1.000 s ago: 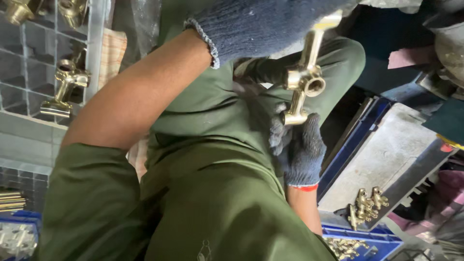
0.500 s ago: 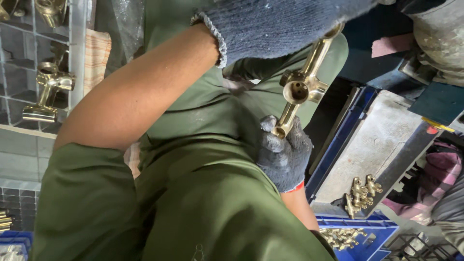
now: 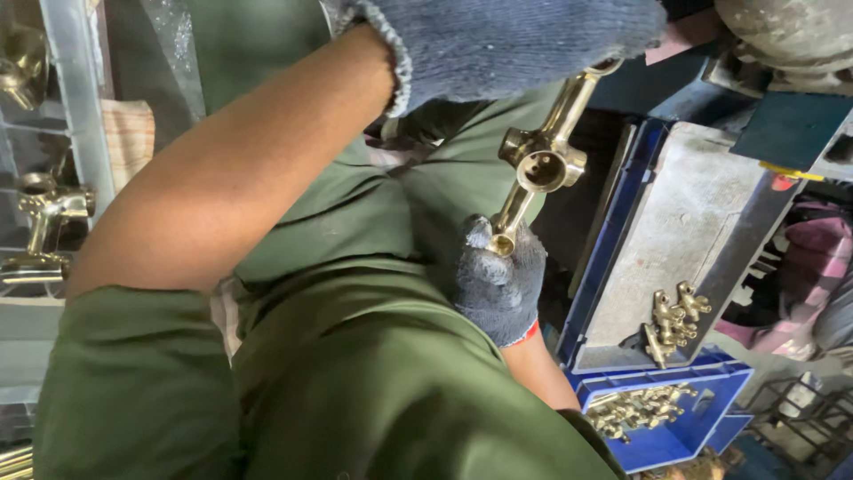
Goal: The person handles and turns over various brass-colored metal plumbing fixtures and pipes by hand, moving them between trays and storage bins.
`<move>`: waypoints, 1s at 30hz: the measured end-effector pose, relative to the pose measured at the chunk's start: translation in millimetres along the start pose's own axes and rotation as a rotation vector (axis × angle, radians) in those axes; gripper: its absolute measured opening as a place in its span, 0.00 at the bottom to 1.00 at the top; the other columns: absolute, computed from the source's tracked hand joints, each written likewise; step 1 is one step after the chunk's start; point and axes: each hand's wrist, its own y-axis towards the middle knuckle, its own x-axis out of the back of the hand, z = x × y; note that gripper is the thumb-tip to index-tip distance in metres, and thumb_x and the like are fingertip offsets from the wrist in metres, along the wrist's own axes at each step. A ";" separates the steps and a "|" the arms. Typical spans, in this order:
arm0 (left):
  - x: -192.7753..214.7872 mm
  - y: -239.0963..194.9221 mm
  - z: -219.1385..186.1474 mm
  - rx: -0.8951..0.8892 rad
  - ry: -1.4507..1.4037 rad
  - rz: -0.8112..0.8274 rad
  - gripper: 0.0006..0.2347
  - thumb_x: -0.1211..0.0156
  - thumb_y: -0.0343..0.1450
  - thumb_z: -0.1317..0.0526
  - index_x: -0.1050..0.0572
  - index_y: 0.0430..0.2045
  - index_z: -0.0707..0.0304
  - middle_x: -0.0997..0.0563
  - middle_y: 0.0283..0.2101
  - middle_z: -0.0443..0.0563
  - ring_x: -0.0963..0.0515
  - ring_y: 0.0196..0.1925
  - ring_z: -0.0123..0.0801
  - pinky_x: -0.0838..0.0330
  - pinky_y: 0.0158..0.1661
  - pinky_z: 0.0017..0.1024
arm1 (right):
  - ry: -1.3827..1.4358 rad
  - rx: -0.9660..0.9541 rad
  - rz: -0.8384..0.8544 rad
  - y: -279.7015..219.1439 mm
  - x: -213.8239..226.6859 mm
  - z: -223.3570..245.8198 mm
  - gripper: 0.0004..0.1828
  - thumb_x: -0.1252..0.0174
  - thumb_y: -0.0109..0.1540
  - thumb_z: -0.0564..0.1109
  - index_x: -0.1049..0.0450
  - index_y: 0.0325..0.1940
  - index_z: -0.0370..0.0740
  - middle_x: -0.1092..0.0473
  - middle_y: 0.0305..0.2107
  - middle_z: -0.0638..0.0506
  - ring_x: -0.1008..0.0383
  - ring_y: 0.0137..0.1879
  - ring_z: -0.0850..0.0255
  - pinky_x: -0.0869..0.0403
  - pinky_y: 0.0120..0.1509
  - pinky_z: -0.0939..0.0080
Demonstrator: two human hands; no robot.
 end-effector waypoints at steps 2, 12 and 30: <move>-0.4 -4.7 -9.5 0.022 0.039 -0.012 0.12 0.54 0.85 0.63 0.28 0.59 0.70 0.19 0.55 0.50 0.20 0.52 0.25 0.22 0.56 0.26 | 0.013 -0.020 0.057 -2.9 1.2 4.2 0.07 0.38 0.66 0.40 0.29 0.44 0.35 0.33 0.25 0.56 0.35 0.25 0.69 0.37 0.27 0.69; 2.0 -62.0 -162.0 0.363 0.767 0.063 0.14 0.48 0.71 0.65 0.26 0.51 0.67 0.21 0.36 0.59 0.19 0.36 0.43 0.25 0.38 0.37 | 0.077 -0.139 0.097 17.4 32.4 29.5 0.28 0.58 0.76 0.62 0.33 0.57 0.32 0.26 0.32 0.35 0.32 0.21 0.59 0.36 0.21 0.65; 6.7 -159.8 -122.1 0.262 1.014 -0.556 0.15 0.45 0.68 0.73 0.25 0.50 0.69 0.21 0.52 0.63 0.18 0.51 0.51 0.22 0.52 0.40 | -0.938 1.042 0.222 128.1 -4.0 42.9 0.28 0.39 0.69 0.36 0.38 0.73 0.32 0.30 0.65 0.39 0.24 0.67 0.46 0.26 0.74 0.54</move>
